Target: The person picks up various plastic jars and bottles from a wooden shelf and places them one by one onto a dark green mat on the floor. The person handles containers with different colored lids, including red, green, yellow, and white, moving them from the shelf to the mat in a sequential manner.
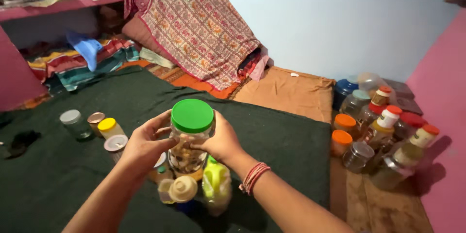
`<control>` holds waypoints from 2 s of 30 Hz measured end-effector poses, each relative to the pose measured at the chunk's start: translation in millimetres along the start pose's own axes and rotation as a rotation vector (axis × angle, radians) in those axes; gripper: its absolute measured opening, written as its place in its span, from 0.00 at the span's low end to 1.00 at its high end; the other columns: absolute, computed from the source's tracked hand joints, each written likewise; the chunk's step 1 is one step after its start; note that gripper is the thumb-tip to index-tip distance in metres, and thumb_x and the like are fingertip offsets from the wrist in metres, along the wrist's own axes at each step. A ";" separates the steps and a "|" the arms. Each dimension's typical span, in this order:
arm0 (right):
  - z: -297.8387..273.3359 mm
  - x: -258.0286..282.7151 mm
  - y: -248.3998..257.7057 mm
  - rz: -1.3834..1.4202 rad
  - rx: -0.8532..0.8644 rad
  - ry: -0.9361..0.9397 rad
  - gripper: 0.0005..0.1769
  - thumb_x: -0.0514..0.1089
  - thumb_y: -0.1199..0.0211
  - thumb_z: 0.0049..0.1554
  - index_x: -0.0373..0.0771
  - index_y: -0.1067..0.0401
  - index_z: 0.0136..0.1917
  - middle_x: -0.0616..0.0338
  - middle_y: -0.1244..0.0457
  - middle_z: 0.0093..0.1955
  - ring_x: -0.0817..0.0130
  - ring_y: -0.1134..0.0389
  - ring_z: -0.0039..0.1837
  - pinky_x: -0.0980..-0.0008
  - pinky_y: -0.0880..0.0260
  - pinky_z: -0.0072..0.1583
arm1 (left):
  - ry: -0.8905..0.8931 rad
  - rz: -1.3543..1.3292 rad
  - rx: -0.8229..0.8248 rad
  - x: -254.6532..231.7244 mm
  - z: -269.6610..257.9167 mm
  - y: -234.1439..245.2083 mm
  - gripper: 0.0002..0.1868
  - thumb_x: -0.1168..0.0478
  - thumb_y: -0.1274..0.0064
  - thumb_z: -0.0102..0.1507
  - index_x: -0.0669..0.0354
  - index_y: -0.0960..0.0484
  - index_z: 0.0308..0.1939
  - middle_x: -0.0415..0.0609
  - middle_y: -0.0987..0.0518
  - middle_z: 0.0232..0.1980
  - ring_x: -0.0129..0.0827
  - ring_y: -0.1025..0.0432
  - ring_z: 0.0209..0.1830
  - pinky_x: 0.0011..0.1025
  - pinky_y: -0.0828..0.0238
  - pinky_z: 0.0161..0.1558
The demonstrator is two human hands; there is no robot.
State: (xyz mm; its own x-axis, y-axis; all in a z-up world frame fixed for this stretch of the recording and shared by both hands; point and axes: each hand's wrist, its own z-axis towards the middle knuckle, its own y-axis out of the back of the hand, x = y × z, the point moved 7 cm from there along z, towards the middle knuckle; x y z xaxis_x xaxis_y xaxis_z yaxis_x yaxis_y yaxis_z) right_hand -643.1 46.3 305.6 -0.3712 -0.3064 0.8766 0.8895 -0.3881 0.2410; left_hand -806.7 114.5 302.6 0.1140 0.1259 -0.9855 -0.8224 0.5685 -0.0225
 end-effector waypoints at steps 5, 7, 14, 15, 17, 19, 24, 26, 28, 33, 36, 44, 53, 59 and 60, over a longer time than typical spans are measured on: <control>-14.4 21.9 -49.3 -0.138 -0.098 0.048 0.50 0.46 0.16 0.35 0.38 0.35 0.68 0.54 0.31 0.62 0.63 0.28 0.64 0.64 0.29 0.64 | -0.010 0.006 0.037 -1.7 -14.9 51.8 0.42 0.77 0.42 0.51 0.56 0.29 0.71 0.44 0.22 0.66 0.33 0.29 0.67 0.34 0.28 0.60; -15.7 30.5 -65.8 -0.131 -0.118 0.028 0.51 0.46 0.16 0.34 0.39 0.36 0.68 0.54 0.31 0.62 0.63 0.29 0.64 0.64 0.29 0.64 | -0.006 -0.018 0.053 -4.7 -19.9 67.4 0.43 0.77 0.41 0.51 0.56 0.29 0.72 0.44 0.22 0.67 0.34 0.29 0.67 0.35 0.27 0.59; -1.5 61.3 -107.2 -0.151 -0.142 0.006 0.51 0.46 0.16 0.34 0.40 0.34 0.67 0.56 0.30 0.62 0.64 0.28 0.64 0.64 0.28 0.63 | -0.030 -0.043 0.052 -22.5 -26.9 111.5 0.45 0.78 0.42 0.50 0.56 0.32 0.73 0.43 0.24 0.69 0.32 0.31 0.70 0.33 0.30 0.62; 2.7 64.1 -113.1 -0.146 -0.145 0.008 0.51 0.47 0.15 0.34 0.40 0.34 0.68 0.56 0.30 0.62 0.64 0.28 0.64 0.64 0.29 0.63 | -0.010 -0.043 0.042 -25.3 -27.5 116.7 0.45 0.78 0.42 0.51 0.55 0.32 0.73 0.44 0.24 0.69 0.31 0.31 0.70 0.33 0.30 0.63; 8.5 65.5 -125.0 -0.153 -0.153 0.005 0.51 0.46 0.15 0.33 0.41 0.34 0.68 0.56 0.30 0.62 0.64 0.28 0.64 0.64 0.29 0.63 | -0.022 -0.064 0.044 -32.2 -31.5 125.2 0.45 0.79 0.43 0.50 0.56 0.32 0.73 0.43 0.25 0.70 0.31 0.32 0.70 0.32 0.30 0.63; 22.8 62.4 -136.5 -0.150 -0.179 -0.032 0.52 0.45 0.16 0.31 0.42 0.34 0.67 0.57 0.30 0.62 0.64 0.28 0.63 0.64 0.29 0.63 | -0.038 -0.066 0.052 -39.6 -24.0 135.5 0.46 0.80 0.46 0.49 0.57 0.32 0.73 0.44 0.25 0.70 0.30 0.32 0.71 0.30 0.32 0.63; 46.9 49.6 -184.4 -0.117 -0.205 -0.121 0.52 0.41 0.17 0.30 0.44 0.33 0.67 0.59 0.30 0.61 0.66 0.29 0.63 0.65 0.30 0.63 | 0.015 -0.120 0.013 -29.9 -13.8 182.0 0.49 0.83 0.57 0.46 0.56 0.32 0.73 0.42 0.24 0.70 0.29 0.32 0.72 0.27 0.35 0.62; 65.8 46.6 -202.3 -0.125 -0.170 -0.100 0.52 0.40 0.17 0.30 0.44 0.33 0.68 0.59 0.29 0.60 0.67 0.28 0.63 0.66 0.29 0.62 | 0.063 -0.123 0.021 -16.5 2.1 208.4 0.47 0.82 0.57 0.49 0.55 0.30 0.74 0.47 0.22 0.68 0.36 0.29 0.66 0.30 0.38 0.54; 87.0 37.6 -220.7 -0.134 -0.133 -0.097 0.51 0.39 0.17 0.30 0.44 0.32 0.67 0.60 0.29 0.60 0.67 0.28 0.62 0.66 0.28 0.62 | 0.036 -0.111 0.022 -0.1 22.5 233.6 0.48 0.82 0.58 0.48 0.54 0.31 0.74 0.49 0.22 0.67 0.35 0.27 0.64 0.30 0.36 0.52; 150.9 4.3 -272.9 0.085 -0.010 -0.010 0.51 0.35 0.20 0.29 0.40 0.31 0.67 0.59 0.29 0.60 0.67 0.28 0.62 0.65 0.27 0.63 | -0.067 0.133 -0.046 25.4 76.1 294.1 0.40 0.76 0.49 0.52 0.54 0.29 0.70 0.49 0.21 0.59 0.30 0.23 0.52 0.30 0.25 0.45; 185.9 -24.8 -294.5 0.104 -0.001 -0.076 0.51 0.34 0.22 0.31 0.40 0.33 0.69 0.60 0.30 0.61 0.68 0.29 0.63 0.65 0.29 0.64 | -0.187 0.485 -0.125 18.8 104.2 330.2 0.38 0.74 0.53 0.50 0.55 0.22 0.67 0.50 0.14 0.50 0.34 0.21 0.42 0.28 0.24 0.44; 239.8 -91.0 -353.8 -0.207 -0.016 -0.022 0.54 0.37 0.21 0.29 0.40 0.35 0.70 0.53 0.36 0.66 0.59 0.34 0.69 0.62 0.34 0.68 | 0.122 -0.029 -0.061 82.9 161.4 395.9 0.28 0.69 0.54 0.53 0.62 0.18 0.58 0.43 0.15 0.48 0.22 0.23 0.40 0.23 0.28 0.43; 284.6 -170.2 -448.5 -0.271 -0.005 -0.067 0.54 0.42 0.20 0.30 0.40 0.34 0.70 0.51 0.36 0.67 0.54 0.36 0.71 0.59 0.36 0.70 | 0.220 -0.125 -0.080 184.9 228.3 498.0 0.20 0.65 0.54 0.59 0.70 0.15 0.51 0.42 0.20 0.35 0.23 0.31 0.30 0.25 0.34 0.35; 305.6 -218.5 -520.4 -0.424 -0.090 -0.224 0.56 0.41 0.18 0.30 0.49 0.36 0.72 0.46 0.42 0.63 0.51 0.42 0.68 0.60 0.37 0.69 | 0.224 0.124 -0.147 229.2 263.7 564.2 0.25 0.65 0.55 0.57 0.65 0.16 0.57 0.49 0.14 0.43 0.33 0.22 0.43 0.30 0.28 0.48; 308.6 -226.8 -531.9 -0.457 -0.074 -0.295 0.56 0.41 0.19 0.32 0.51 0.37 0.73 0.46 0.43 0.62 0.50 0.43 0.68 0.60 0.38 0.69 | 0.200 0.227 -0.172 233.9 267.7 575.4 0.25 0.66 0.55 0.56 0.65 0.16 0.56 0.51 0.13 0.47 0.36 0.19 0.48 0.31 0.27 0.52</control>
State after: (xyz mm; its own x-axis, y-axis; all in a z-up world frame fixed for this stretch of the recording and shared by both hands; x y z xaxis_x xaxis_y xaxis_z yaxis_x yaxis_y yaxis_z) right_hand -949.9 590.4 107.1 -0.6153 0.1608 0.7717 0.6301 -0.4879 0.6041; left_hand -1104.0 688.6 104.2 -0.1800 0.0613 -0.9818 -0.8982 0.3966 0.1894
